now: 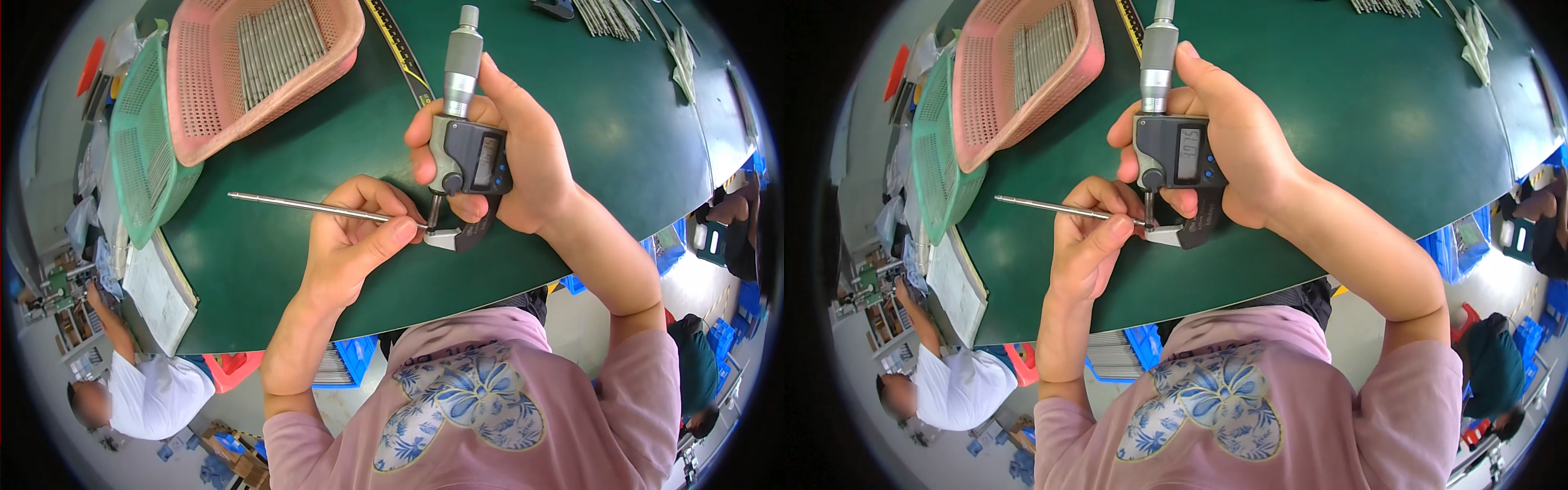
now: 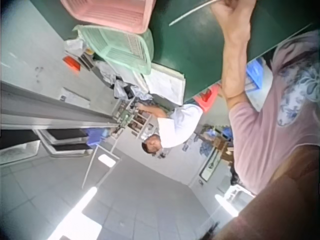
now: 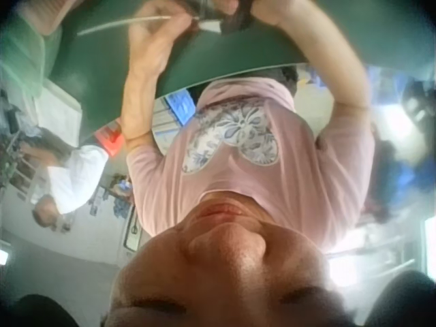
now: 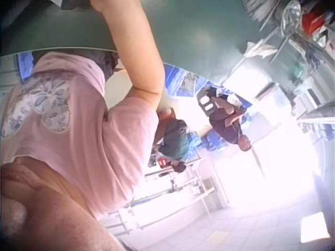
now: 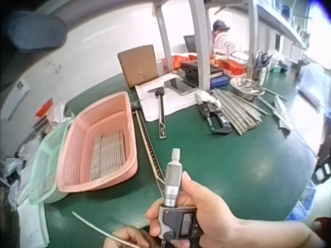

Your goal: The person uses a digital caliper to measure the diameter of multiple metal rods. They pick up a rod, measure it, and place it into a pink basket. The person repeats this process for several rods, occasionally adjusting the pile of rods on the table.

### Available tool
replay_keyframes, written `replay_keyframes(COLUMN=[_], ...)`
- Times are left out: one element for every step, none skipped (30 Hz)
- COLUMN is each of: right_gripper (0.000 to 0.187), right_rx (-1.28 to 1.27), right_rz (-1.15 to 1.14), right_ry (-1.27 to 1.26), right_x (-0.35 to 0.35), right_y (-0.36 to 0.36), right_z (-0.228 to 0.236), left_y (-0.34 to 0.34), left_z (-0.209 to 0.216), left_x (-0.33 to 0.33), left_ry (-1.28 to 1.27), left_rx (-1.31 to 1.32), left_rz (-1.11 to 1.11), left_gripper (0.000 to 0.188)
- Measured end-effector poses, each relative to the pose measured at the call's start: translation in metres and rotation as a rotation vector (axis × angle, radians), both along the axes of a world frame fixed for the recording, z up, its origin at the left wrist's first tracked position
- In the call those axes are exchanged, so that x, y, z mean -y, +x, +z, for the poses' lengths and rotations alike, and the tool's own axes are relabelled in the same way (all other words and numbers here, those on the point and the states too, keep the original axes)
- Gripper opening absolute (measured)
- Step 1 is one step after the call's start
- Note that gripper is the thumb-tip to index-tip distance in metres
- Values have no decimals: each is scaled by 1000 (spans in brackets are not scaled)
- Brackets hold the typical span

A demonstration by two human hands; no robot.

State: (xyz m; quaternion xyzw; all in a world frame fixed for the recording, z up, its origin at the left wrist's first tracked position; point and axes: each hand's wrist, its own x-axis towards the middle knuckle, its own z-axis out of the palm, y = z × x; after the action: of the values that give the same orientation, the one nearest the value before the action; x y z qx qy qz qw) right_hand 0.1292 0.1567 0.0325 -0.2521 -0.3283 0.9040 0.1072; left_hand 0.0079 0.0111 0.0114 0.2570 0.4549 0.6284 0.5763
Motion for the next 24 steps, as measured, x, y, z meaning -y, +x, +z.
replay_keyframes(right_gripper=[66,65,64,64,64,64,64,65,65,66,66,67,67,67,67,67,67,67,67,67,67,68,68,69], right_rx=[-12,-23,-35,-37,-40,-42,-36,-30,-24,-19,-14,-9,-4,1,7,11,16,20,25,29,33,30,27,24], right_rz=[12,24,36,39,43,46,49,52,55,52,50,47,49,51,53,52,52,51,52,53,53,53,53,54], right_ry=[-5,-10,-15,-23,-31,-40,-48,-56,-64,-71,-78,-86,-75,-64,-53,-39,-24,-10,-10,-9,-9,0,10,19], right_x=[-1,-2,-3,-4,-4,-4,-4,-3,-3,-3,-2,-2,-2,-2,-1,-1,-1,0,0,-1,-1,-1,-1,-1], right_y=[1,2,2,3,3,3,3,3,2,2,3,3,2,2,2,1,1,1,1,1,1,1,1,1], right_z=[0,-1,-1,-2,-2,-3,-2,-1,0,0,0,0,0,-2,-2,-2,-1,0,1,1,2,2,2,2], left_y=[-1,-1,-1,-1,-1,-1,-1,-2,-2,-1,-1,-1,-2,-2,-1,-1,-1,-1,0,0,0,-2,-3,-3], left_z=[-1,-1,-1,-2,-2,-4,-5,-6,-6,-6,-6,-6,-7,-7,-7,-7,-7,-6,-5,-4,-3,-1,-1,0], left_x=[0,0,0,0,0,0,1,2,2,1,1,2,2,2,2,2,2,2,2,2,2,2,2,1], left_ry=[24,48,45,41,37,38,39,39,41,44,46,42,37,33,32,33,33,32,35,37,23,7,-9,-18], left_rx=[9,19,29,40,50,48,45,42,43,44,46,46,45,45,41,36,31,17,5,-7,0,5,10,6], left_rz=[-5,-10,-10,-12,-14,-24,-32,-41,-41,-42,-44,-48,-52,-56,-56,-57,-58,-57,-59,-62,-74,-84,-94,-91], left_gripper=[18,19,20,20,21,22,22,23,23,23,23,23,23,24,24,24,24,23,22,21,20,20,19,19])
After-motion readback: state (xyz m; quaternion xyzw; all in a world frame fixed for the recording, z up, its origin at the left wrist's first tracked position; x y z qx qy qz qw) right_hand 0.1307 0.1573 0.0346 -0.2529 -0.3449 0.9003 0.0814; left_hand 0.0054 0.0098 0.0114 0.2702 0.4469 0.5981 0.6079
